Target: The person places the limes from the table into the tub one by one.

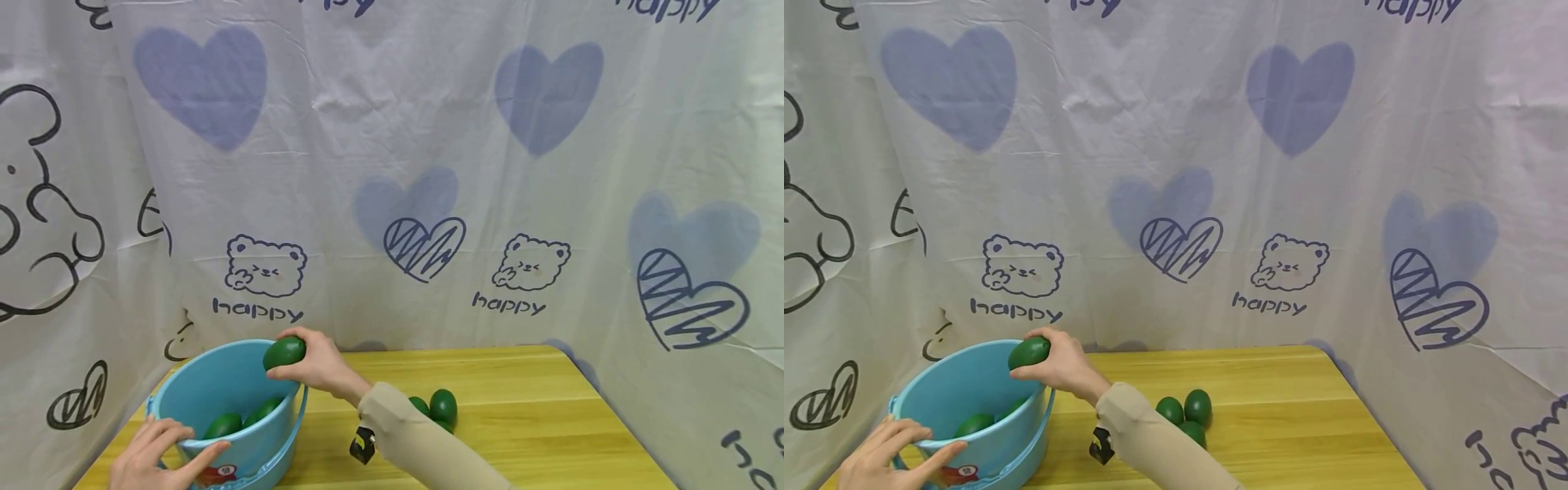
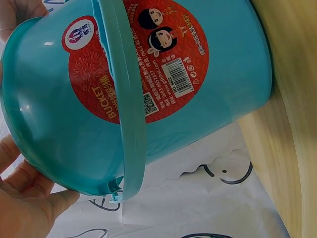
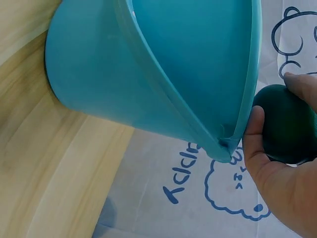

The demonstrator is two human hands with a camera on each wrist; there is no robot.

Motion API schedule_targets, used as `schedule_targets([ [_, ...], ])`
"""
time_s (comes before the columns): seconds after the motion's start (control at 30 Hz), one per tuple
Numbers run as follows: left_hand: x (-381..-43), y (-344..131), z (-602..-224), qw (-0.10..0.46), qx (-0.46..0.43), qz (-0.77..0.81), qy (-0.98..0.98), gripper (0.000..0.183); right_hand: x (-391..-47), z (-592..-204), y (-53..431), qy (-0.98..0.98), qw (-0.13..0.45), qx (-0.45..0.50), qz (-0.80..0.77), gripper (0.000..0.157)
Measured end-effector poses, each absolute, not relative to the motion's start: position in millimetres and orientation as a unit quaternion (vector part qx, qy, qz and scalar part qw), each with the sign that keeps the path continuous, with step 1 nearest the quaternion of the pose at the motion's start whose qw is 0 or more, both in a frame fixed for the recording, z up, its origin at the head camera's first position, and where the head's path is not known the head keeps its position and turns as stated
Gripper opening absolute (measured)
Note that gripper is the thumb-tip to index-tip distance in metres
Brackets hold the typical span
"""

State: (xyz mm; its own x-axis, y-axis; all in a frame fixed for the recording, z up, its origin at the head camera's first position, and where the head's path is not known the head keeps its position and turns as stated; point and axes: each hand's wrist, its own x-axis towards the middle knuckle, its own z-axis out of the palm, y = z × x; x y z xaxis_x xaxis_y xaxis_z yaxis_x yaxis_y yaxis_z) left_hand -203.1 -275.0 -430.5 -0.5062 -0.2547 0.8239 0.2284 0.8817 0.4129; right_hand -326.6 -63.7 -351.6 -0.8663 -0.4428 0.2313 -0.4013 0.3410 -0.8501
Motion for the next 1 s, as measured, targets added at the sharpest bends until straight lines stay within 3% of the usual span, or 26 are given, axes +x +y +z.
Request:
schedule_targets([
  [0.33,-202,-275,-432,0.511,-0.003,-0.245,-0.824,0.048,-328,-347,-73,0.834,0.011,-0.226,-0.504,0.051],
  [0.63,-199,-274,-428,0.466,0.012,-0.263,-0.844,0.048,-329,-346,-81,0.830,0.026,-0.221,-0.511,0.051],
  [1.0,-200,-273,-428,0.473,0.013,-0.268,-0.839,0.046,-332,-344,-83,0.824,0.039,-0.212,-0.524,0.050],
])
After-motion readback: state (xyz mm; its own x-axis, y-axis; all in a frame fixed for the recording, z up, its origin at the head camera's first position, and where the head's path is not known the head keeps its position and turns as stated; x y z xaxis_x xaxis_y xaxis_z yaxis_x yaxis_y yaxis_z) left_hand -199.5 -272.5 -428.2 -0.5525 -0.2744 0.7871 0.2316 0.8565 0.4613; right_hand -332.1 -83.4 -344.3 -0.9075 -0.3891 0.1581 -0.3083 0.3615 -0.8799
